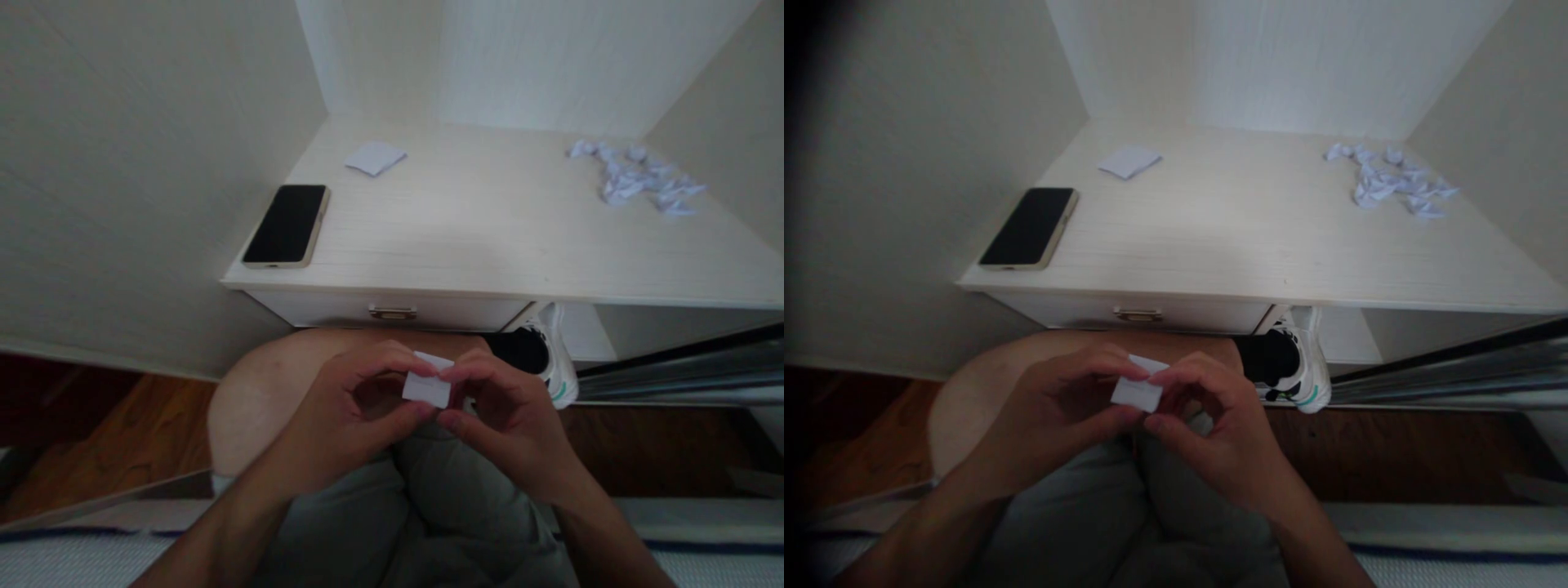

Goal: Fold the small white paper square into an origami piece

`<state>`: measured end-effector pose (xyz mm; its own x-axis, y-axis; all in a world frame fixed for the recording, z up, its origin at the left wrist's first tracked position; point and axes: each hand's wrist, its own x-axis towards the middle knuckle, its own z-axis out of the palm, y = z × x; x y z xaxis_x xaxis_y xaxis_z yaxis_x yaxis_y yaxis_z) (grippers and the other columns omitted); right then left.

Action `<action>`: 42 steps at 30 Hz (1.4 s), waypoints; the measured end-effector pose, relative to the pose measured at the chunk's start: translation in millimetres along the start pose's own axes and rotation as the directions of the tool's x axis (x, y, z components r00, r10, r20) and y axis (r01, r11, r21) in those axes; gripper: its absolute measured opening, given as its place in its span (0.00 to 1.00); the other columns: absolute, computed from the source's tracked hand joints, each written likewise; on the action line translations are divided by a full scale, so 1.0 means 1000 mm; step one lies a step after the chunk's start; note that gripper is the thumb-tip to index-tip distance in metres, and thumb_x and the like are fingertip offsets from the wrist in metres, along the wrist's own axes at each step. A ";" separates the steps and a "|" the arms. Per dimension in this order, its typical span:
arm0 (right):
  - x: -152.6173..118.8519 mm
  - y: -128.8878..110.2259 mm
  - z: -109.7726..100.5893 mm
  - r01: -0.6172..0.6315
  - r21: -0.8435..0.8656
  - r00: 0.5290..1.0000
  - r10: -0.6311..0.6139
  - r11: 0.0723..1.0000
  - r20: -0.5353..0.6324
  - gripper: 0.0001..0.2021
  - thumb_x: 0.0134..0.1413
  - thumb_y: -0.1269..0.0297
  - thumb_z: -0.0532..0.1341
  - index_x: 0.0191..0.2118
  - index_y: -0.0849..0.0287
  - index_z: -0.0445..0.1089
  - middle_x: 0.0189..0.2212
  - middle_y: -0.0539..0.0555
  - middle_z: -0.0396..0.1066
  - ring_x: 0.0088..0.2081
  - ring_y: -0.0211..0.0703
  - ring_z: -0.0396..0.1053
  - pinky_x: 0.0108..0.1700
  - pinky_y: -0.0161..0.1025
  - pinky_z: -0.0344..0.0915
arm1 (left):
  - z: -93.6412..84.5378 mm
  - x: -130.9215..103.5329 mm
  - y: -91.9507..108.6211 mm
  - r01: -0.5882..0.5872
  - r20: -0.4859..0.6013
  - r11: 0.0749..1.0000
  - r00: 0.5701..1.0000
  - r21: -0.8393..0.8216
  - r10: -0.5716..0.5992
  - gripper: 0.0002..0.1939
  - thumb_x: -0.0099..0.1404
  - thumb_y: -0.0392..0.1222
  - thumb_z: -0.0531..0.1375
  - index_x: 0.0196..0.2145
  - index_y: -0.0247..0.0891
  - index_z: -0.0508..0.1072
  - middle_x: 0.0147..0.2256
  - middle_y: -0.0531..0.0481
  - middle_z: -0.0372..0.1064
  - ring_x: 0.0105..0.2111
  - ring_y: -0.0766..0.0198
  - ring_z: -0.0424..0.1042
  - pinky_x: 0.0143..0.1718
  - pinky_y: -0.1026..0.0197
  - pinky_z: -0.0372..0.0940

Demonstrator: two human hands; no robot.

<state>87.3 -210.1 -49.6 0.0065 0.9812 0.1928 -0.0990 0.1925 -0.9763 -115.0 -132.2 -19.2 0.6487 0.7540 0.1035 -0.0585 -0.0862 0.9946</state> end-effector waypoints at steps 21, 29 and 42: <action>-0.015 -0.010 0.003 0.054 -0.157 0.999 -0.054 0.986 0.003 0.10 0.60 0.69 0.72 0.46 0.52 0.77 0.35 0.51 0.75 0.36 0.43 0.72 0.39 0.41 0.69 | 0.002 -0.008 0.009 -0.056 0.072 0.991 0.996 0.120 0.047 0.14 0.67 0.31 0.70 0.48 0.46 0.82 0.44 0.51 0.82 0.43 0.63 0.82 0.46 0.63 0.75; -0.017 -0.007 0.014 0.041 -0.070 0.996 -0.046 0.997 -0.075 0.11 0.58 0.72 0.72 0.45 0.53 0.77 0.36 0.51 0.76 0.36 0.41 0.75 0.39 0.39 0.74 | 0.004 -0.008 0.006 -0.039 0.031 0.998 0.999 0.043 0.038 0.13 0.66 0.30 0.70 0.46 0.44 0.83 0.43 0.49 0.83 0.41 0.63 0.82 0.43 0.64 0.76; -0.014 -0.010 0.022 0.020 0.107 0.984 -0.001 0.994 -0.180 0.15 0.57 0.75 0.72 0.47 0.49 0.81 0.37 0.48 0.76 0.37 0.37 0.74 0.40 0.34 0.74 | 0.008 -0.001 -0.004 0.103 -0.035 0.967 0.993 -0.235 -0.114 0.15 0.58 0.30 0.76 0.42 0.43 0.85 0.41 0.50 0.85 0.39 0.60 0.84 0.42 0.62 0.79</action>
<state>66.1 -226.2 -40.1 0.1856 0.9673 0.1727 -0.2044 0.2100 -0.9561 -109.7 -137.8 -23.2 0.6243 0.7811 -0.0106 -0.1678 0.1474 0.9748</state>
